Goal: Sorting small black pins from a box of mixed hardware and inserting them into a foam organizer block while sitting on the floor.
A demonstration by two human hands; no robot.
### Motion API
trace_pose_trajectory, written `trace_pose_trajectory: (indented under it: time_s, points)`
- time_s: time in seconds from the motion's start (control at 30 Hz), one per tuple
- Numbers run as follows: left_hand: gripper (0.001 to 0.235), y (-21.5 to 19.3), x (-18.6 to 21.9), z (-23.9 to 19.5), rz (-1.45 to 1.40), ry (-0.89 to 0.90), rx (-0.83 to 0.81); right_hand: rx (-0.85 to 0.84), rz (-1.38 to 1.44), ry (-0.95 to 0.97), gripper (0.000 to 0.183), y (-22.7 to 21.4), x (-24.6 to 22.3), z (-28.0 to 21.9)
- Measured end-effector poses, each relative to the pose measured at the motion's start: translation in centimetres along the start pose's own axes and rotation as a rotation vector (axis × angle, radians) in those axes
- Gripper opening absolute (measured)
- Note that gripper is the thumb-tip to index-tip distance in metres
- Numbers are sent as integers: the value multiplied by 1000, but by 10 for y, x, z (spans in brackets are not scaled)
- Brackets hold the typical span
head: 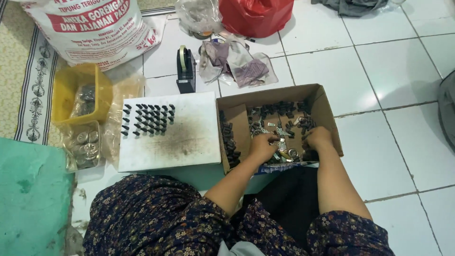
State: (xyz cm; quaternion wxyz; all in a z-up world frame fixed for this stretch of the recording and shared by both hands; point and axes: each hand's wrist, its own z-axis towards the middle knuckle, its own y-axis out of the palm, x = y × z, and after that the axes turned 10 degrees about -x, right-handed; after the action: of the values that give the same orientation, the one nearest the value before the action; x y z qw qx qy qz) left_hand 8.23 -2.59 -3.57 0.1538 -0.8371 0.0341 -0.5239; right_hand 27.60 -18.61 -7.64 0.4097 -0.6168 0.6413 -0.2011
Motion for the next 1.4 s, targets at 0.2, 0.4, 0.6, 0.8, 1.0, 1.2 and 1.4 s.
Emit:
trace_pose_trajectory:
  time_s: [0.2, 0.4, 0.6, 0.8, 1.0, 1.2, 1.4]
  points:
    - [6, 25, -55, 50, 613, 96, -115, -306, -221, -12, 47, -19, -49, -73]
    - [29, 8, 1, 4, 760, 165, -164, -455, -607, -136, 49, 4, -67, -72]
    - [26, 12, -8, 7, 684, 159, -150, -443, -520, -75, 47, 4, -66, -72]
    - [15, 14, -25, 21, 672, 135, -93, -233, -290, -22, 41, 15, -35, -26]
    - [15, 17, -33, 29, 443, 164, 53, -240, 38, -48, 44, -19, -44, -66]
    - [26, 4, 0, 0, 338, 198, 134, 39, 257, -27, 21, -28, -43, -67]
    - [26, -1, 12, -11, 229, 204, 160, 220, 173, -76, 12, -5, -17, -9]
